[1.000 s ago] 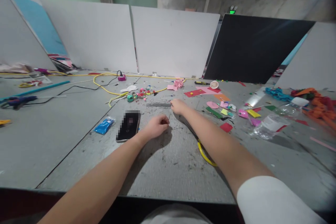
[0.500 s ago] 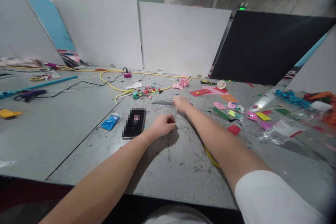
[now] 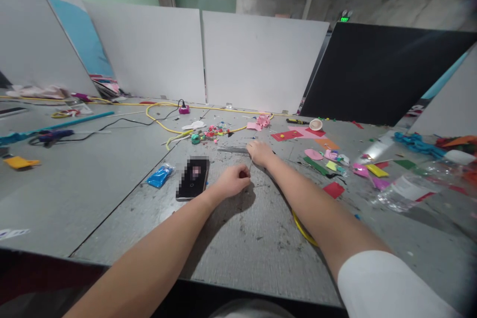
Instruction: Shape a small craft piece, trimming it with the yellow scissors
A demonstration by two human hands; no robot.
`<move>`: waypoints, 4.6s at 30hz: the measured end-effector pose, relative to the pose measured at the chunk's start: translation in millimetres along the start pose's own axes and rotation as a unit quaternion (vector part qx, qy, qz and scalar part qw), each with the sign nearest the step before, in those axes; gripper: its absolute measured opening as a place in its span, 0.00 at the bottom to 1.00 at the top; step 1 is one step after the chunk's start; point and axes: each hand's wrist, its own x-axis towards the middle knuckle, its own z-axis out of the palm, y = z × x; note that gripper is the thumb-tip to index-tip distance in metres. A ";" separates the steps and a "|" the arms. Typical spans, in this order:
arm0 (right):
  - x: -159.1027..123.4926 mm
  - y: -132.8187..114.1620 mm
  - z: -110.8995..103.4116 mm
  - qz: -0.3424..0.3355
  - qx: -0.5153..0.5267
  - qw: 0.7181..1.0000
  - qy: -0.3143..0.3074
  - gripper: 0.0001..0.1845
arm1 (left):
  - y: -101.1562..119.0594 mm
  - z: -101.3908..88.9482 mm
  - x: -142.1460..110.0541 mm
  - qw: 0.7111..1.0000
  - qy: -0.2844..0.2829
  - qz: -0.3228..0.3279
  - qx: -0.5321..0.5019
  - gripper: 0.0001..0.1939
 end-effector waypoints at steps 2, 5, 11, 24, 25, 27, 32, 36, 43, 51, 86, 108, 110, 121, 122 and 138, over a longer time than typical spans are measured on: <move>-2.9 1.7 0.1 0.007 0.001 1.000 0.011 0.19 | -0.7 -0.3 0.0 1.000 0.001 0.005 0.000 0.04; -7.6 4.2 -1.2 0.021 0.006 0.999 0.029 0.20 | -1.2 -0.6 0.1 1.000 0.004 0.005 -0.002 0.04; -15.1 2.9 -5.6 0.051 0.023 0.997 0.058 0.17 | -0.1 -1.0 1.2 1.000 0.002 -0.010 -0.010 0.03; -10.8 -2.6 -0.6 0.043 0.023 0.997 0.064 0.20 | -1.1 -3.2 1.5 1.000 0.001 0.000 -0.014 0.04; -10.9 -2.3 -1.7 0.043 0.021 0.997 0.063 0.20 | -0.9 -3.1 1.5 1.000 0.002 -0.001 -0.013 0.04; -10.7 -1.7 -3.5 0.042 0.019 0.997 0.060 0.20 | -0.5 -2.9 1.6 1.000 0.002 -0.004 -0.012 0.04; -6.0 -2.7 -1.8 0.036 0.017 0.999 0.036 0.19 | -1.7 -2.4 2.1 1.000 0.004 0.006 -0.008 0.04; -0.7 -7.3 0.6 0.039 0.018 0.999 0.009 0.18 | -4.2 -2.0 2.9 1.000 0.002 0.011 -0.008 0.04; 3.5 -13.3 -2.4 0.056 0.013 0.998 0.001 0.20 | -0.6 -2.4 0.7 1.000 0.003 0.000 -0.013 0.05; 5.9 -10.9 -4.4 0.032 0.007 0.999 -0.014 0.20 | -0.5 -2.2 0.9 1.000 -0.004 0.000 -0.010 0.04; -14.7 1.2 -40.9 0.108 0.156 0.968 0.164 0.16 | -3.1 -3.1 2.2 1.000 0.012 -0.004 -0.016 0.04; -77.6 -36.6 -34.9 0.130 0.698 0.692 0.127 0.03 | 0.6 -8.0 -2.3 0.999 -0.029 0.010 0.038 0.06; -78.8 -38.2 -36.6 0.120 0.696 0.697 0.123 0.03 | 1.4 -8.7 -2.1 0.998 -0.038 0.022 0.036 0.08; -83.7 -34.9 -36.8 0.072 0.670 0.726 0.141 0.05 | 1.2 -11.3 -1.6 0.993 -0.095 0.064 0.011 0.12; -83.8 -34.5 -35.8 0.071 0.664 0.731 0.144 0.05 | 0.7 -10.9 -1.4 0.993 -0.093 0.067 0.012 0.12; -92.0 -29.2 -45.1 0.012 0.645 0.758 0.101 0.07 | -1.6 -7.9 0.3 0.985 -0.116 0.102 0.079 0.08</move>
